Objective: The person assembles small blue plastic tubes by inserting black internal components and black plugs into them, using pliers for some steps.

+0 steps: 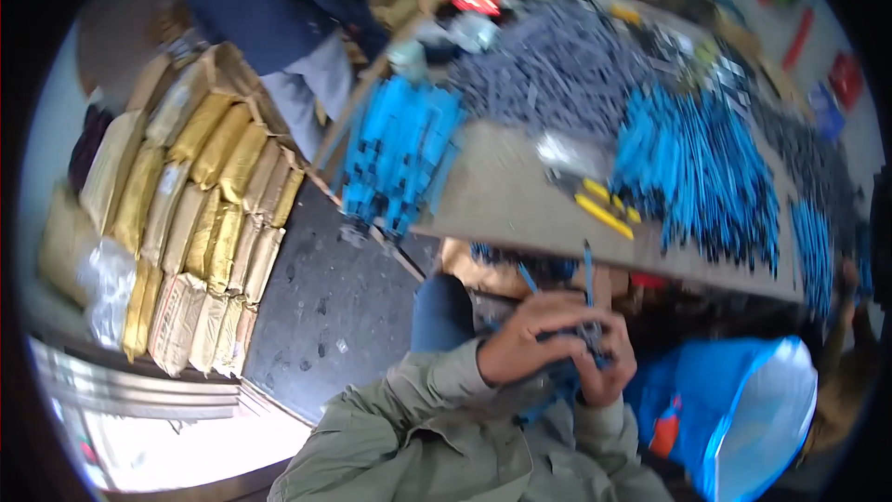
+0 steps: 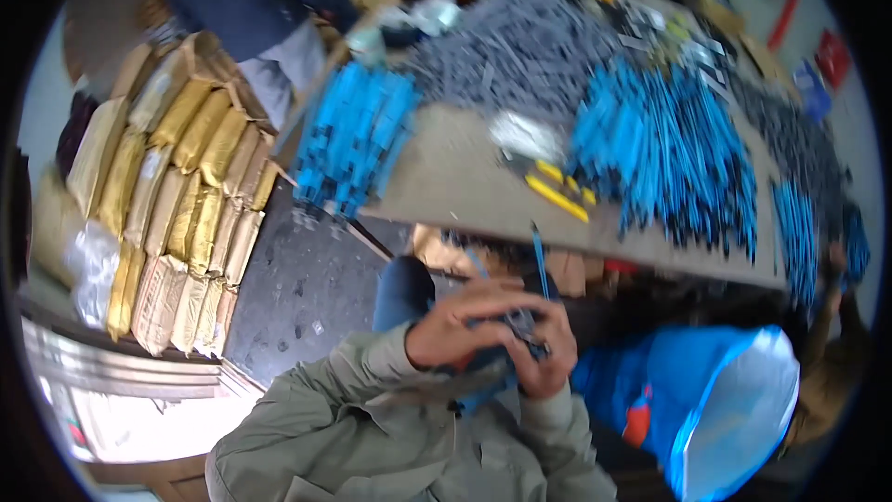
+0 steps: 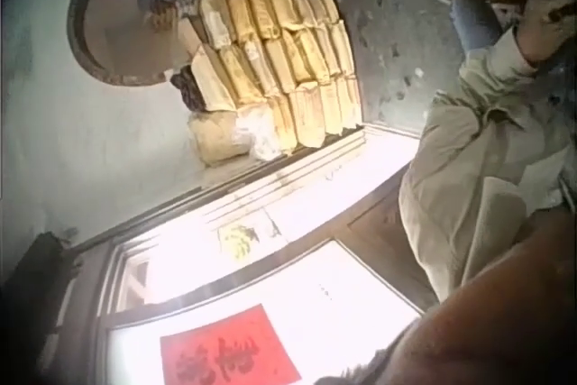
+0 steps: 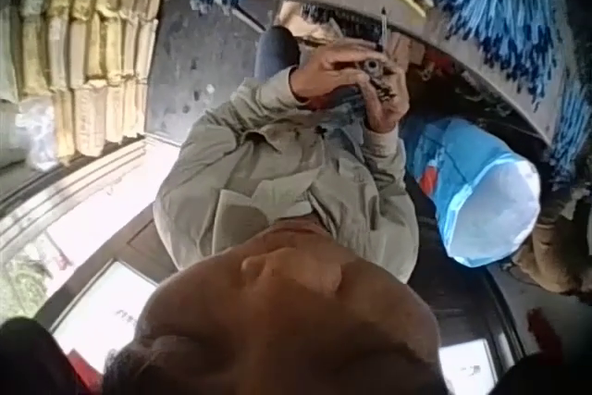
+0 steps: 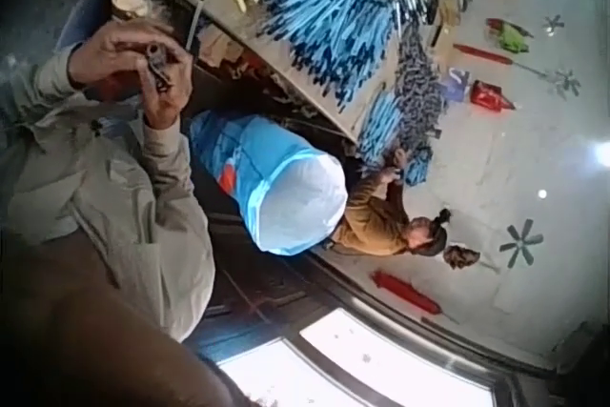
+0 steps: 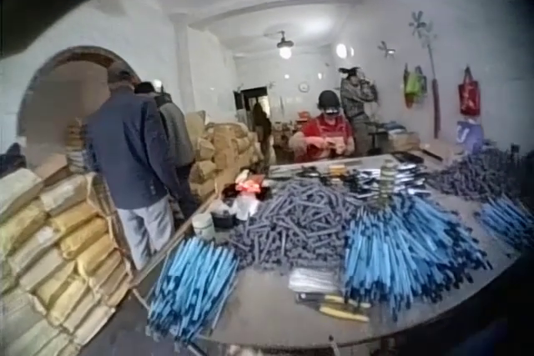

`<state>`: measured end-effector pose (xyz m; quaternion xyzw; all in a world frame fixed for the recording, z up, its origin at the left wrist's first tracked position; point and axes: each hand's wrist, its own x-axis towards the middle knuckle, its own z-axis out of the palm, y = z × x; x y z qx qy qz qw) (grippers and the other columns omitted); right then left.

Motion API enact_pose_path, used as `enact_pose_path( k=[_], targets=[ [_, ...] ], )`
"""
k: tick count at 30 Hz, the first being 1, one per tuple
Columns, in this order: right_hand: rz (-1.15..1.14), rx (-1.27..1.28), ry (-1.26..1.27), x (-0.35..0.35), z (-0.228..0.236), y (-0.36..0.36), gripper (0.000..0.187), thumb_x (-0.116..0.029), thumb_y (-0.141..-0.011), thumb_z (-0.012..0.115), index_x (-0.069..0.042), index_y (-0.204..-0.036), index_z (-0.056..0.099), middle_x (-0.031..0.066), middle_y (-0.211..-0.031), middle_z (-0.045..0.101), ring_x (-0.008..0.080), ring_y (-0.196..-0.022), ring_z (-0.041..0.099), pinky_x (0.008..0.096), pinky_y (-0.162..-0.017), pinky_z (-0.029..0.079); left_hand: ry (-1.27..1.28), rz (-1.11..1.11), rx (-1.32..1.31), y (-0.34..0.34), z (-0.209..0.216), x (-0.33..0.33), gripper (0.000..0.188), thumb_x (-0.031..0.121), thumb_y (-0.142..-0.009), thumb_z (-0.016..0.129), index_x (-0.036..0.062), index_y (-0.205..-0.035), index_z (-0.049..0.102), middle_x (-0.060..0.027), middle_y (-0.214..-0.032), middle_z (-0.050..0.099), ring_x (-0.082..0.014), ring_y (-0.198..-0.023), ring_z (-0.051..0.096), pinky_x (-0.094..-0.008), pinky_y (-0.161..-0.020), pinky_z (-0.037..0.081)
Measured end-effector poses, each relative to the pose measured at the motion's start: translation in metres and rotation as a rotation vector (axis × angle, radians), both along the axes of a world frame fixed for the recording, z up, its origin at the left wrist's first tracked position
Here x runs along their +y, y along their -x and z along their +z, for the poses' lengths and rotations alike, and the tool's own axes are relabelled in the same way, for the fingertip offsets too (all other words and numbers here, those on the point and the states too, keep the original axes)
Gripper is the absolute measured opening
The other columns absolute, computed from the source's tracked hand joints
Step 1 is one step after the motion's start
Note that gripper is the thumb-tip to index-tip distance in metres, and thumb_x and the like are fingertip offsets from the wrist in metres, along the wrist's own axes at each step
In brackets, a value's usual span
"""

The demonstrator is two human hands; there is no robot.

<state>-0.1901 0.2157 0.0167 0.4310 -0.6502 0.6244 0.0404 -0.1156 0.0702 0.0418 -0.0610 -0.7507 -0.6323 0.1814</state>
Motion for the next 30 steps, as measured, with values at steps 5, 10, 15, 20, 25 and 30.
enact_pose_path(
  k=[5, 10, 15, 20, 25, 30],
  targets=[
    [0.181, -0.089, 0.069, -0.028, -0.009, 0.013, 0.020, -0.011, -0.073, 0.072, -0.001, -0.077, 0.054, 0.0170, -0.091, 0.059, 0.0269, -0.082, 0.058, 0.0324, -0.074, 0.045, 0.092, 0.280, -0.014, -0.008, -0.015, -0.010, 0.034, 0.016, -0.075, 0.064, 0.0037, -0.107, 0.063, -0.0081, -0.101, 0.064, -0.0258, -0.112, 0.049, -0.0387, -0.098, 0.028],
    [0.122, -0.290, 0.138, -0.030, -0.022, 0.019, 0.025, -0.008, -0.069, 0.074, -0.001, -0.084, 0.056, 0.0154, -0.090, 0.060, 0.0284, -0.077, 0.059, 0.0330, -0.067, 0.046, 0.073, 0.339, 0.014, 0.008, -0.026, -0.007, 0.031, 0.014, -0.078, 0.063, 0.0003, -0.106, 0.062, -0.0060, -0.103, 0.064, -0.0216, -0.110, 0.052, -0.0425, -0.104, 0.019],
    [0.044, -0.111, 0.071, -0.024, -0.034, 0.012, 0.023, -0.009, -0.071, 0.072, -0.001, -0.086, 0.056, 0.0140, -0.085, 0.058, 0.0263, -0.072, 0.056, 0.0313, -0.067, 0.045, 0.056, 0.423, 0.007, 0.000, -0.031, 0.001, 0.030, 0.015, -0.083, 0.059, -0.0016, -0.108, 0.059, -0.0071, -0.103, 0.063, -0.0198, -0.105, 0.055, -0.0432, -0.107, 0.015],
    [0.226, -0.200, -0.015, -0.022, -0.017, 0.028, 0.023, -0.010, -0.074, 0.069, 0.000, -0.090, 0.056, 0.0138, -0.081, 0.056, 0.0252, -0.073, 0.056, 0.0296, -0.068, 0.044, 0.070, 0.388, 0.024, 0.000, -0.028, 0.000, 0.030, 0.017, -0.088, 0.053, -0.0053, -0.108, 0.058, -0.0093, -0.105, 0.063, -0.0150, -0.100, 0.054, -0.0400, -0.107, 0.020],
    [0.377, -0.257, -0.039, -0.026, -0.015, 0.037, 0.017, -0.005, -0.075, 0.068, 0.000, -0.085, 0.056, 0.0108, -0.085, 0.055, 0.0199, -0.077, 0.054, 0.0293, -0.070, 0.043, -0.092, 0.339, 0.033, 0.001, -0.033, -0.004, 0.029, 0.015, -0.087, 0.055, -0.0028, -0.109, 0.058, -0.0080, -0.107, 0.062, -0.0183, -0.104, 0.055, -0.0451, -0.108, 0.012],
    [0.471, -0.710, 0.335, -0.034, -0.028, 0.033, 0.023, -0.002, -0.077, 0.067, -0.001, -0.097, 0.056, 0.0076, -0.092, 0.054, 0.0174, -0.087, 0.052, 0.0282, -0.076, 0.041, -0.052, 0.375, 0.019, 0.003, -0.033, -0.004, 0.028, 0.014, -0.087, 0.055, -0.0013, -0.110, 0.058, -0.0077, -0.108, 0.062, -0.0186, -0.106, 0.054, -0.0455, -0.108, 0.012]
  ],
)
